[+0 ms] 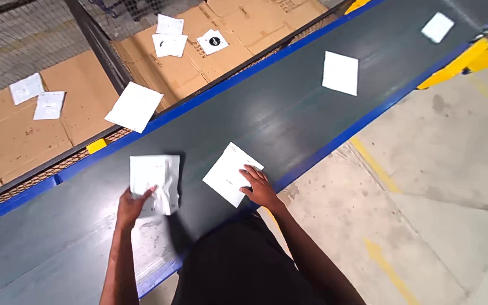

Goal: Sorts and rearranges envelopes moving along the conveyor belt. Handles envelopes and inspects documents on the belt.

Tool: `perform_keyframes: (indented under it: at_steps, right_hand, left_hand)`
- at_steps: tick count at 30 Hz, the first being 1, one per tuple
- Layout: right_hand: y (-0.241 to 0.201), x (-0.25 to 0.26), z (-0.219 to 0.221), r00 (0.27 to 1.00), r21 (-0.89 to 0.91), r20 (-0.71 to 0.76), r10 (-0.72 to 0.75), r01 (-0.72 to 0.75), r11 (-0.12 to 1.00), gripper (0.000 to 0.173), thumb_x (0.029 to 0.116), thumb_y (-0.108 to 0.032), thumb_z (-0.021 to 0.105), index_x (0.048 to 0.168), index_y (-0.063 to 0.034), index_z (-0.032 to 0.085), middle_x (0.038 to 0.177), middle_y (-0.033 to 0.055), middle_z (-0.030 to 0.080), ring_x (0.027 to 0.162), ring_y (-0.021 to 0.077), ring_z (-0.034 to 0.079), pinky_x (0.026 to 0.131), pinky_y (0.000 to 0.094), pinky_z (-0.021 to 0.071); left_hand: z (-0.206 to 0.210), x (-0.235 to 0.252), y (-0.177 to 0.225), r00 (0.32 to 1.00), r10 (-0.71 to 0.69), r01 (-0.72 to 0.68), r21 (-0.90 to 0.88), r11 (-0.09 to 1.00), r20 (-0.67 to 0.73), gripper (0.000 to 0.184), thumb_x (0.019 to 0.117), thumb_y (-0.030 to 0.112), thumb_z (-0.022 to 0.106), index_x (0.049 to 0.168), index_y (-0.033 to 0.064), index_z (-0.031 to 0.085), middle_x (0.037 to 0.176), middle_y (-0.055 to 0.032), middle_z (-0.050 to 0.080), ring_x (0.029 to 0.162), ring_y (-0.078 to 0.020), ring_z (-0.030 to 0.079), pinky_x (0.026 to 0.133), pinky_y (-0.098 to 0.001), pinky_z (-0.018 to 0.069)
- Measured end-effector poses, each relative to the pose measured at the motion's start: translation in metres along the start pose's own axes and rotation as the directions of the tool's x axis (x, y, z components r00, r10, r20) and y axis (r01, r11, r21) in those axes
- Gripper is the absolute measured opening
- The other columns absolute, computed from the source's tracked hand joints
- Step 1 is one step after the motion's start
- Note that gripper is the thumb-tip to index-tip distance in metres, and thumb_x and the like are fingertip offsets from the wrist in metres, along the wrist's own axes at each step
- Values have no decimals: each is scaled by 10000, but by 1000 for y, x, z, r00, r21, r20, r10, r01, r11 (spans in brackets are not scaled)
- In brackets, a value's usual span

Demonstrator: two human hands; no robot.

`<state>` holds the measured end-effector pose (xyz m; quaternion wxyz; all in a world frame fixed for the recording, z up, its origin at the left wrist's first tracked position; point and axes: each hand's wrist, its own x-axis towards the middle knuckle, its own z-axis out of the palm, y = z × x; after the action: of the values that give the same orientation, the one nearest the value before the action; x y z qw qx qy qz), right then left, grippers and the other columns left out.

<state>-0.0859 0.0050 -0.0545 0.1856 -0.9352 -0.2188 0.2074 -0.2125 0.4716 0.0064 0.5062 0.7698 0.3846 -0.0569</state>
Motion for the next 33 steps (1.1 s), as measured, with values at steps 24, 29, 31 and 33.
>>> perform_keyframes:
  at_steps: [24,29,31,33]
  right_hand:
    - [-71,46,6,983,193,58,-171,157,968,493,987,-331,643,1444,-159,578,1606,79,423,1478,244,404,1201,433,377]
    - [-61,37,-5,989,273,-24,-149,150,950,459,1002,-440,604,1373,-172,636,1561,66,477,1427,219,463,1164,420,424]
    - [-51,28,-10,993,287,-38,-114,120,951,458,1004,-465,593,1362,-183,644,1547,61,494,1420,209,471,1154,423,434]
    - [-38,24,-17,993,311,-79,-86,107,944,451,1001,-464,602,1338,-171,662,1518,80,521,1397,200,499,1131,409,464]
  left_hand:
    - [145,-47,5,995,-17,-54,683,728,98,1103,716,626,808,1510,-21,399,1463,-312,453,1341,-482,453,1053,-639,408]
    - [92,-37,-28,969,-131,21,457,889,210,1002,654,505,926,1384,-21,485,1309,-251,603,1231,-373,594,1052,-575,482]
    - [74,-39,-38,951,-115,27,292,956,287,876,698,372,932,1341,-26,492,1215,-226,651,1131,-320,652,997,-524,533]
    - [51,-33,-37,939,-58,55,19,998,340,738,743,239,917,1317,-18,530,1138,-169,705,1019,-250,718,906,-460,615]
